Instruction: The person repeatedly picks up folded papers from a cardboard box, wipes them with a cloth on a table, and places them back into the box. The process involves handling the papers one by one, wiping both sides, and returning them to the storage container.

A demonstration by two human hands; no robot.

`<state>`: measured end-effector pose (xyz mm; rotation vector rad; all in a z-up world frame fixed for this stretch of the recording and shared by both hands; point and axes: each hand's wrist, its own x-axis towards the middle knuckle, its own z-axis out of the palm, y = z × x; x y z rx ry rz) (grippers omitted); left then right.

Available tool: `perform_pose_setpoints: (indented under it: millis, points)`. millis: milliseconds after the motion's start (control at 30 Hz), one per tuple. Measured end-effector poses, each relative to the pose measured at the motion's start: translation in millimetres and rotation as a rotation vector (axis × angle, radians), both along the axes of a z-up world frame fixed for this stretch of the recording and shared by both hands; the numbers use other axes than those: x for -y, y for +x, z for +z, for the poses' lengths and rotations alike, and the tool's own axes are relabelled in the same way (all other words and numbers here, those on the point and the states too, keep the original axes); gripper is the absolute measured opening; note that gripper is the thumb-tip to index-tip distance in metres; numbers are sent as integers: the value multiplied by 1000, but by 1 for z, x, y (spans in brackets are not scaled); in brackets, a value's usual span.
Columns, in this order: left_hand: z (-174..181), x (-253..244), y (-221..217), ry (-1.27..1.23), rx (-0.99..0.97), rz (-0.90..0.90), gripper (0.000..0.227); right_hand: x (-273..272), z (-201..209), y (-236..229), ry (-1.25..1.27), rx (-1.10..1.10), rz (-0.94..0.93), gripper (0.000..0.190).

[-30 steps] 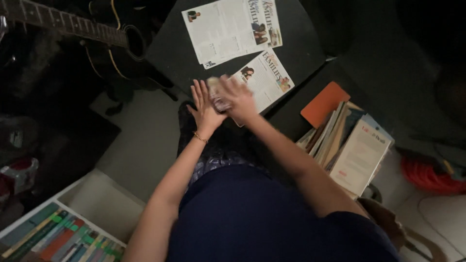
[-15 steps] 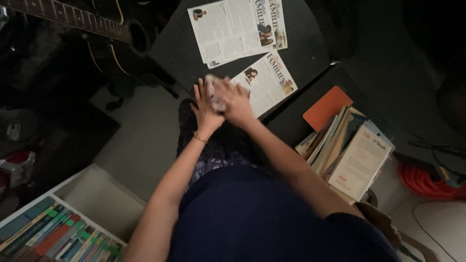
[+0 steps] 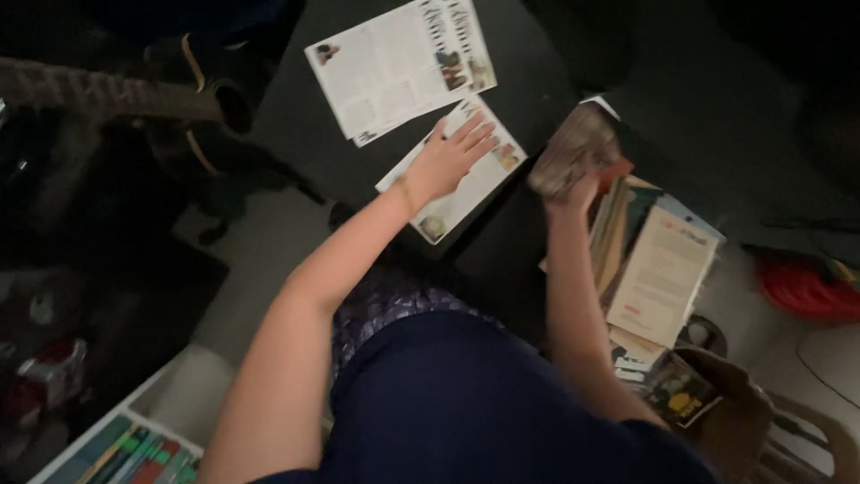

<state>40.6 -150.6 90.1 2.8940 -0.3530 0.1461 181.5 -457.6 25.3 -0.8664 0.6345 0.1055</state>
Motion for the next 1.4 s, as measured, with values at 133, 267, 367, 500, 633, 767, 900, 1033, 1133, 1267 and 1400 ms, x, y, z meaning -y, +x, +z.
perform_pose_setpoints:
  millis: [133, 267, 367, 500, 633, 767, 900, 1033, 1133, 1267, 1400]
  points:
    - [-65, 35, 102, -57, -160, -98, 132, -1, 58, -65, -34, -136, 205, 54]
    - [17, 18, 95, -19, -174, 5, 53, 32, 57, -76, 204, -105, 342, 49]
    - [-29, 17, 107, -47, -218, 2, 42, 39, 70, -71, 282, -100, 373, 49]
    - [-37, 15, 107, -46, -106, 19, 87, 22, 89, -60, 149, -115, 338, 48]
    - [-60, 23, 123, -111, -313, 50, 130, -14, 106, -41, 106, -95, 437, 53]
    - [-55, 22, 116, 44, -247, 93, 127, -25, 101, -35, 82, -47, 501, 52]
    - [-6, 8, 91, 4, -38, 86, 76, -34, 113, -57, 37, -118, 496, 53]
    - [-28, 13, 102, 16, 17, 65, 67, -9, 88, -61, -28, -165, 464, 52]
    - [-44, 17, 119, -14, -89, 47, 72, -11, 108, -74, -181, -203, 470, 57]
    - [12, 11, 108, -109, -383, 110, 34, -2, 124, -89, -254, -231, 370, 64]
    - [-71, 15, 118, -209, -316, 239, 21, 30, 132, -83, -438, -91, 378, 65]
